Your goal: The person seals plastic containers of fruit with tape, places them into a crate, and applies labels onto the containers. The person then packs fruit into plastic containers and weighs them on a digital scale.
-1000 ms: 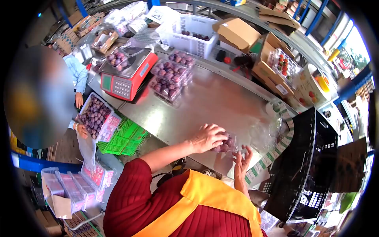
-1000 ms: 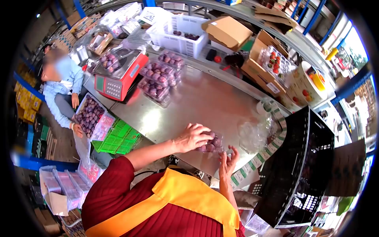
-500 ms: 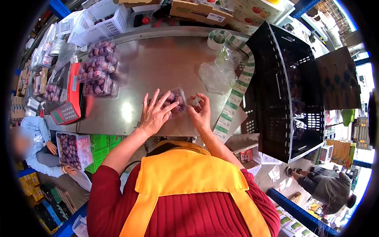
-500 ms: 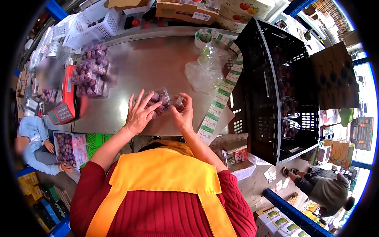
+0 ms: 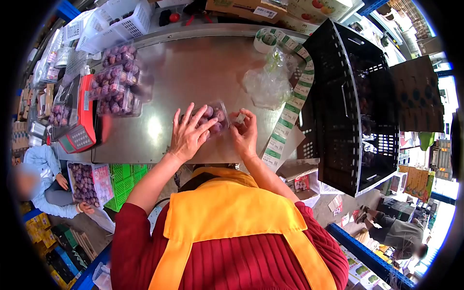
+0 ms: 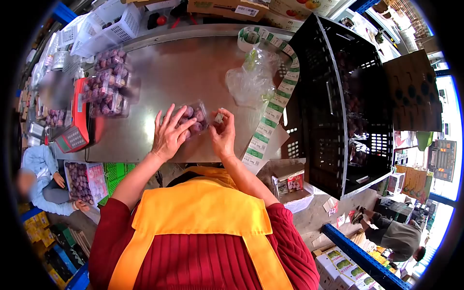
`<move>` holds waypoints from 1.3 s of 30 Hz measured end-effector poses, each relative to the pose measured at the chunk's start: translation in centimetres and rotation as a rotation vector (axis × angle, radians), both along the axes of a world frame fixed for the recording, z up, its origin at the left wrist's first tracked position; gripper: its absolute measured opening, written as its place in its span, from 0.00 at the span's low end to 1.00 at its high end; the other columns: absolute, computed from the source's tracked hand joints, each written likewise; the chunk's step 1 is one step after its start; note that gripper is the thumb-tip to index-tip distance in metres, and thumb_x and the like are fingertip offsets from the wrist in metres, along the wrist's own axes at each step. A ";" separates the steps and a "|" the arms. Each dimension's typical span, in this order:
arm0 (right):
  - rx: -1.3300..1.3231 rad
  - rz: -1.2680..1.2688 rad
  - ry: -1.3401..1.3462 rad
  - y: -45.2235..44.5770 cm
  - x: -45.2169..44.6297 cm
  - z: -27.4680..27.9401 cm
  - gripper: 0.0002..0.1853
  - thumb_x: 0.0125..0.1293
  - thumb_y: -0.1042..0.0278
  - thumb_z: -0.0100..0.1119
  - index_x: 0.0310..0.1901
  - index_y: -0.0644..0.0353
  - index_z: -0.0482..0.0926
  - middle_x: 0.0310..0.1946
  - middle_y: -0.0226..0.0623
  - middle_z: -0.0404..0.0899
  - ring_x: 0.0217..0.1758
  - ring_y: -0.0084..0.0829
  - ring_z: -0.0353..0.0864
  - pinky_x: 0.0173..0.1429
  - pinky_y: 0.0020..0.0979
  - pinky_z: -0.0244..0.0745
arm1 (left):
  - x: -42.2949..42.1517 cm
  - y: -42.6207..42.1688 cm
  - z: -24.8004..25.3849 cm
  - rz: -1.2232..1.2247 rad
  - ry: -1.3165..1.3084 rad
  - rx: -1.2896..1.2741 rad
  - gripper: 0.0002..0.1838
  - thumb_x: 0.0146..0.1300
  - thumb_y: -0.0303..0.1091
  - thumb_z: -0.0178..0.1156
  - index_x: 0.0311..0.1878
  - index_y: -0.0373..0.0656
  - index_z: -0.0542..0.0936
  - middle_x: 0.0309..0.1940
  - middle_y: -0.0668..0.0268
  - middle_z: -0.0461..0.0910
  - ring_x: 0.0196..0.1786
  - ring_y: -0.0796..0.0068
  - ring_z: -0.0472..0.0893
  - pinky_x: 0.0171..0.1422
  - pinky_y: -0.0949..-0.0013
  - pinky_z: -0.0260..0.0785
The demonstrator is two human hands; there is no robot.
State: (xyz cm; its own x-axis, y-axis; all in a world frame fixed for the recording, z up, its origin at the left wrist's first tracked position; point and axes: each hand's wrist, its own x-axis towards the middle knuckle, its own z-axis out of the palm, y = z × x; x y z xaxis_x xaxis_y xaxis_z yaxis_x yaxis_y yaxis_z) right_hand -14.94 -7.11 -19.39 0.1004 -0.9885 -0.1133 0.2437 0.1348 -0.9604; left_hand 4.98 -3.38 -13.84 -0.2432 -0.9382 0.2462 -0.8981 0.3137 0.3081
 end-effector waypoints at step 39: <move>0.309 0.003 -0.131 0.1 -1.8 0.9 0.35 0.58 0.86 0.64 0.65 0.54 0.61 0.59 0.40 0.75 0.50 0.30 0.79 0.52 0.34 0.83 | 5.2 5.1 -4.4 0.682 1.770 0.707 0.09 0.67 0.28 0.61 0.47 0.40 0.73 0.37 0.64 0.79 0.40 0.68 0.83 0.54 0.58 0.81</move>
State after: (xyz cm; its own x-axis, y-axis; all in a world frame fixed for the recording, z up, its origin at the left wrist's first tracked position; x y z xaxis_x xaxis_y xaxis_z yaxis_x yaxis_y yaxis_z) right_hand -16.75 -7.06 -18.49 0.1364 -0.9092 -0.3934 0.3619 0.4154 -0.8345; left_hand 10.15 1.75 -18.25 0.1709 -0.7742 -0.6094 0.5732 -0.4249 0.7006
